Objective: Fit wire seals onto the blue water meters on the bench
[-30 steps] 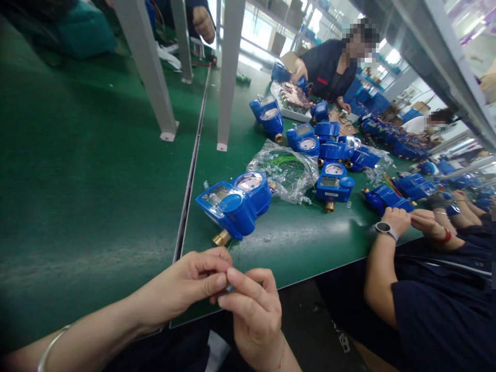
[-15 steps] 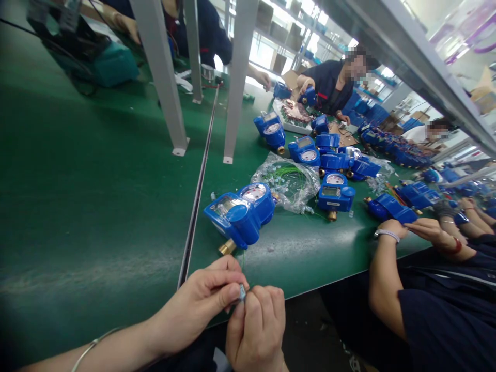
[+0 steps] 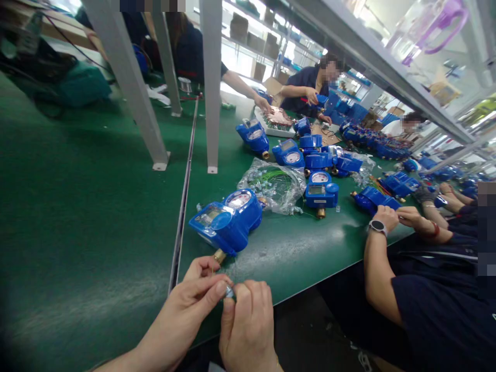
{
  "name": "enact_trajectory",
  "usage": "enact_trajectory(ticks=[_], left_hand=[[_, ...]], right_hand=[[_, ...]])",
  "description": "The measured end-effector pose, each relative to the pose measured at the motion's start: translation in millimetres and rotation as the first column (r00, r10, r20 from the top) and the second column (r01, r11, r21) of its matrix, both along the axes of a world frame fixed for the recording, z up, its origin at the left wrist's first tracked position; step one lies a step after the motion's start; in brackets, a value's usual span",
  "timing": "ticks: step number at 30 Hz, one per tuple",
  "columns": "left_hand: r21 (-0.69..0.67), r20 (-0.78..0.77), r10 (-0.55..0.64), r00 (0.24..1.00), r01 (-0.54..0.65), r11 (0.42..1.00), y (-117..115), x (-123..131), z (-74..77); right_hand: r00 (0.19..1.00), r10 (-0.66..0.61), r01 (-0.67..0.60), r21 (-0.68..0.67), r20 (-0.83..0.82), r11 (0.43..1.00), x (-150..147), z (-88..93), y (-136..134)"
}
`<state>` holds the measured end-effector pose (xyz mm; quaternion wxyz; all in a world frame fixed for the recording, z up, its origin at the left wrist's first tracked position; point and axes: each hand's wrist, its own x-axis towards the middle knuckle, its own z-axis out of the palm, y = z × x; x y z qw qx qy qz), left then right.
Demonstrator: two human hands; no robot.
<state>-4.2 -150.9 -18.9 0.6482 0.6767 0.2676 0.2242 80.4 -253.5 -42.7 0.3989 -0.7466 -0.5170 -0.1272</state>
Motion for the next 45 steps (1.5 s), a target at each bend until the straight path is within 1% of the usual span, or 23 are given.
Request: enact_trajectory(ticks=[2,5,7,8,9,11,12,13,17,19,21,24,26,27,29,31,32,35,37,39,41,43,45], left_hand=[[-0.026,-0.013,0.027,1.0,-0.027,0.999,-1.8,1.6,0.6],[-0.03,-0.015,0.046,0.999,-0.046,0.998,-3.3,3.3,3.3],[0.0,-0.015,0.045,0.999,-0.045,0.999,-3.1,3.2,4.9],[0.025,-0.017,0.04,0.999,-0.04,0.999,-2.7,2.8,5.4],[0.059,-0.021,0.034,0.999,-0.033,0.998,-2.2,2.2,5.7],[0.129,-0.033,0.025,0.999,-0.02,0.991,-0.9,0.9,5.3],[0.153,-0.037,0.027,0.999,-0.021,0.988,-0.4,0.3,4.7],[0.164,-0.036,0.036,0.999,-0.029,0.986,-0.1,-0.3,3.7],[0.113,-0.017,0.088,0.996,-0.086,0.99,-0.3,-0.9,0.2],[0.118,-0.016,0.082,0.997,-0.079,0.99,-0.5,0.4,0.8],[0.162,-0.025,0.047,0.999,-0.043,0.986,0.2,2.2,3.0],[0.234,-0.043,0.011,0.999,-0.001,0.972,2.8,2.6,5.5],[0.262,-0.042,0.025,0.999,-0.013,0.965,5.0,-0.2,5.1],[0.278,-0.038,0.042,0.998,-0.03,0.96,6.3,-2.5,4.4],[0.325,-0.058,0.088,0.994,-0.064,0.944,8.8,-7.1,3.5],[0.372,-0.151,0.068,0.986,-0.007,0.928,11.1,-9.8,3.9],[0.377,-0.223,0.023,0.975,0.064,0.924,12.0,-9.8,4.6],[0.31,-0.389,-0.137,0.911,0.27,0.911,12.5,-5.3,7.1],[0.268,-0.418,-0.185,0.889,0.316,0.91,10.9,-1.0,7.6],[0.246,-0.406,-0.201,0.891,0.319,0.915,8.3,2.1,6.9],[0.232,-0.386,-0.192,0.903,0.296,0.927,5.4,3.6,5.7],[0.228,-0.375,-0.165,0.912,0.263,0.937,3.4,3.8,4.5],[0.234,-0.382,-0.145,0.913,0.247,0.94,3.2,3.2,3.8]], right_hand=[[0.976,-0.022,0.025,-0.009,0.215,1.0,2.4,-2.7,-1.7],[0.958,-0.038,0.041,-0.006,0.285,0.999,3.3,-5.4,-1.0],[0.997,0.005,-0.005,0.0,0.071,1.0,2.2,-4.7,1.3],[0.985,0.057,-0.058,0.003,-0.163,0.998,1.3,-3.7,2.9],[0.894,0.111,-0.118,0.009,-0.434,0.993,0.2,-2.5,4.6],[0.549,0.164,-0.213,0.052,-0.819,0.976,-1.6,-0.2,7.5],[0.431,0.166,-0.232,0.069,-0.887,0.97,-2.1,0.3,8.2],[0.417,0.167,-0.234,0.072,-0.893,0.97,-2.3,0.4,8.2],[0.876,0.114,-0.112,0.032,-0.468,0.993,0.4,-3.1,4.5],[0.927,0.099,-0.088,0.047,-0.361,0.995,1.4,-3.9,4.5],[0.807,0.149,-0.151,0.044,-0.571,0.988,1.1,-2.6,7.4],[0.415,0.205,-0.266,0.097,-0.886,0.959,0.1,0.7,12.7],[0.334,0.228,-0.276,0.136,-0.915,0.952,2.2,1.7,12.8],[0.374,0.233,-0.274,0.133,-0.898,0.953,4.3,1.8,11.3],[0.613,0.248,-0.288,0.079,-0.75,0.954,10.3,1.3,6.3],[0.839,0.288,-0.323,0.003,-0.461,0.946,16.7,0.2,1.1],[0.897,0.312,-0.337,-0.031,-0.312,0.941,19.5,-0.6,-0.8],[0.938,0.345,-0.339,-0.156,0.016,0.928,25.2,-3.4,-3.2],[0.93,0.344,-0.31,-0.225,0.132,0.924,26.8,-5.1,-3.3],[0.926,0.347,-0.311,-0.22,0.15,0.925,26.3,-5.8,-2.7],[0.94,0.338,-0.342,-0.149,-0.052,0.928,23.3,-5.4,-0.3],[0.805,0.294,-0.367,-0.043,-0.515,0.929,18.2,-4.1,4.1],[0.434,0.195,-0.344,0.038,-0.88,0.938,13.1,-2.3,8.7]])
